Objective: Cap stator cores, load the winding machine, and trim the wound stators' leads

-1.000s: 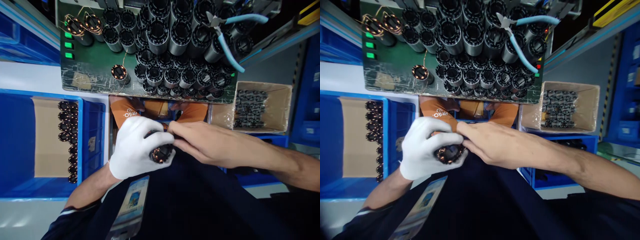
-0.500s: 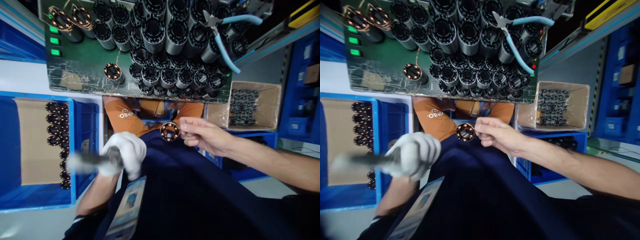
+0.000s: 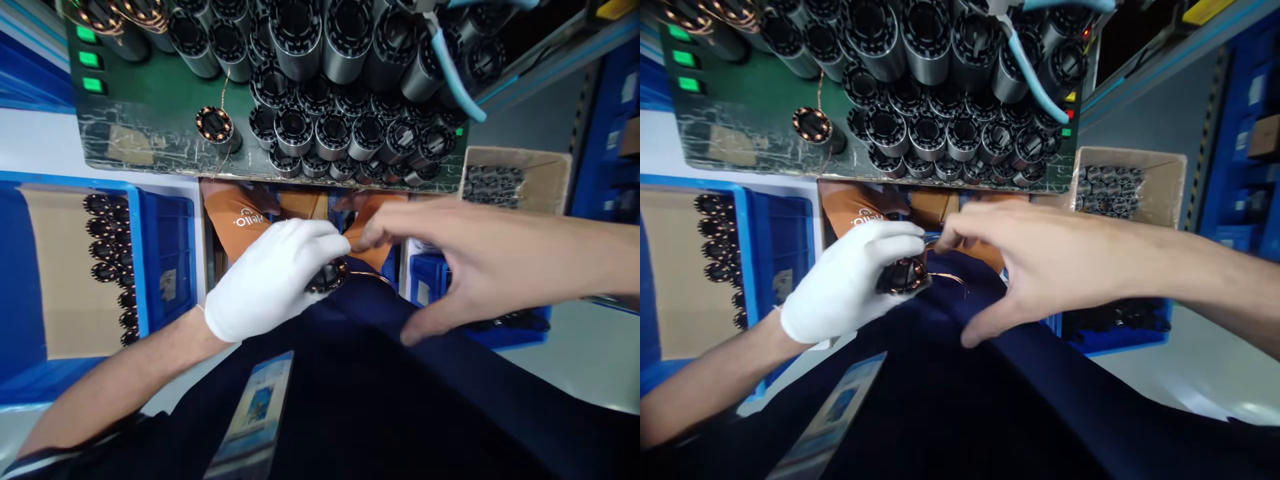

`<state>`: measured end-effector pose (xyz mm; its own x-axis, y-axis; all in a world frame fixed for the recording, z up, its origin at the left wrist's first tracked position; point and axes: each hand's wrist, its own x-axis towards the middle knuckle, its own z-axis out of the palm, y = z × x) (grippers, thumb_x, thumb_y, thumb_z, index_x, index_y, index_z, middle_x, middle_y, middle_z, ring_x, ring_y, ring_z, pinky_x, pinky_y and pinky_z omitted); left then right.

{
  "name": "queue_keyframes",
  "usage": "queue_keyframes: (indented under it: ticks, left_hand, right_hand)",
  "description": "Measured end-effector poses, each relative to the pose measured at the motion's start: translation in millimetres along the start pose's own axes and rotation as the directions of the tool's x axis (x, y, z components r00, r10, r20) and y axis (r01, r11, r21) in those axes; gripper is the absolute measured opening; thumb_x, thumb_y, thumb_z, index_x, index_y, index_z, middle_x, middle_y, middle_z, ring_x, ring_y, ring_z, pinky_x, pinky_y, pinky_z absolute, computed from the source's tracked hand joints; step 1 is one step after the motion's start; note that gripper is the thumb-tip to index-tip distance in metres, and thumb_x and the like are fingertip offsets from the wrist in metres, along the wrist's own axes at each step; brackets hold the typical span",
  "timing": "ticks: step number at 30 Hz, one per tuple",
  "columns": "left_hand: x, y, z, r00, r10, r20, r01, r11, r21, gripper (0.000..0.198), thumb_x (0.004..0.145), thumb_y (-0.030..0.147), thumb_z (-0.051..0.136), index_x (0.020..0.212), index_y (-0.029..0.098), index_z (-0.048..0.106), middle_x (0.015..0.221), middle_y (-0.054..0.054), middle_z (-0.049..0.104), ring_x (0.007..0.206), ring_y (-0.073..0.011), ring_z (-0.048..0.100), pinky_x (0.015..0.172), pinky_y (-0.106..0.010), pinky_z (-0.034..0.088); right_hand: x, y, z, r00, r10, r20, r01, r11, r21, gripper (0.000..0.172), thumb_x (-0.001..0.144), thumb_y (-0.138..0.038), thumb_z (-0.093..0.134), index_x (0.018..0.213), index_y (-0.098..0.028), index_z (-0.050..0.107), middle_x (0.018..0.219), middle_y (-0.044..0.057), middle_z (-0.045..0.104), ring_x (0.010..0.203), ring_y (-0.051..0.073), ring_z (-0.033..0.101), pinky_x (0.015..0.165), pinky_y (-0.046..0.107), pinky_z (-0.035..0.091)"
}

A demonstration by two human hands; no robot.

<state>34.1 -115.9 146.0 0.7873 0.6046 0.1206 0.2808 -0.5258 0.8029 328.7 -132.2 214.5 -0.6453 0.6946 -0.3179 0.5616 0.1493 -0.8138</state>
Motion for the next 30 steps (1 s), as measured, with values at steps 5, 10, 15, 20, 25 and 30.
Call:
queue_keyframes:
  ticks: [5, 10, 15, 20, 25, 30]
  left_hand:
    - [17, 7, -8.6, 1.0, 0.024, -0.007, -0.023, 0.996, 0.082, 0.012, 0.098, 0.038, 0.074, 0.096, 0.025, 0.073, 0.083, -0.005, 0.068, 0.079, -0.0265, 0.07, 0.082, -0.041, 0.057]
    - [4, 5, -5.3, 0.878, -0.248, 0.41, 0.411, 0.83, -0.378, 0.031, 0.105, 0.052, 0.069, 0.114, 0.022, 0.072, 0.095, -0.005, 0.079, 0.078, -0.0243, 0.074, 0.072, -0.035, 0.058]
    - [-6, 3, -4.8, 0.985, -0.174, 0.012, 0.174, 0.985, 0.017, 0.034, 0.098, 0.03, 0.076, 0.13, 0.023, 0.071, 0.131, -0.013, 0.08, 0.117, -0.0325, 0.078, 0.103, -0.046, 0.06]
    - [4, 11, -6.8, 0.984, -0.175, -0.031, 0.178, 0.969, 0.173, 0.016, 0.102, 0.038, 0.067, 0.099, 0.023, 0.073, 0.087, -0.005, 0.074, 0.08, -0.025, 0.073, 0.077, -0.037, 0.055]
    - [-7, 0, -4.4, 0.872, -0.315, 0.376, 0.431, 0.858, -0.28, 0.034, 0.102, 0.051, 0.068, 0.122, 0.023, 0.072, 0.092, -0.002, 0.077, 0.077, -0.0226, 0.073, 0.075, -0.034, 0.055]
    - [-34, -24, -29.3, 0.819, -0.518, 0.247, 0.573, 0.752, -0.325, 0.048, 0.102, 0.056, 0.074, 0.137, 0.024, 0.066, 0.116, -0.005, 0.08, 0.101, -0.0259, 0.077, 0.095, -0.039, 0.062]
  right_hand:
    - [13, 8, 33, 0.988, -0.037, 0.148, -0.023, 0.923, 0.383, 0.044, 0.124, -0.047, 0.053, 0.095, -0.02, 0.071, 0.078, -0.002, 0.077, 0.063, 0.011, 0.07, 0.06, 0.023, 0.06]
    - [20, 0, 27, 0.875, -0.467, -0.124, 0.371, 0.813, -0.448, 0.041, 0.12, -0.025, 0.058, 0.08, -0.027, 0.069, 0.069, -0.007, 0.063, 0.068, 0.011, 0.061, 0.069, 0.024, 0.061]
    - [10, 5, -5, 0.992, -0.028, -0.121, 0.022, 0.998, -0.057, 0.047, 0.09, -0.063, 0.095, 0.107, -0.023, 0.076, 0.118, 0.006, 0.077, 0.106, 0.024, 0.073, 0.094, 0.043, 0.064]
    - [18, 13, 26, 0.93, 0.145, 0.337, -0.321, 0.765, 0.558, 0.048, 0.109, -0.068, 0.072, 0.1, -0.02, 0.067, 0.085, 0.001, 0.073, 0.076, 0.016, 0.07, 0.068, 0.03, 0.057]
    - [23, 11, 49, 0.984, -0.152, -0.091, 0.153, 0.988, 0.004, 0.036, 0.119, -0.026, 0.059, 0.083, -0.025, 0.055, 0.071, -0.004, 0.054, 0.065, 0.015, 0.049, 0.065, 0.033, 0.04]
    - [1, 32, 31, 0.877, -0.345, -0.335, 0.137, 0.847, -0.513, 0.029, 0.115, -0.046, 0.073, 0.131, -0.021, 0.07, 0.093, 0.002, 0.064, 0.08, 0.02, 0.061, 0.077, 0.037, 0.049]
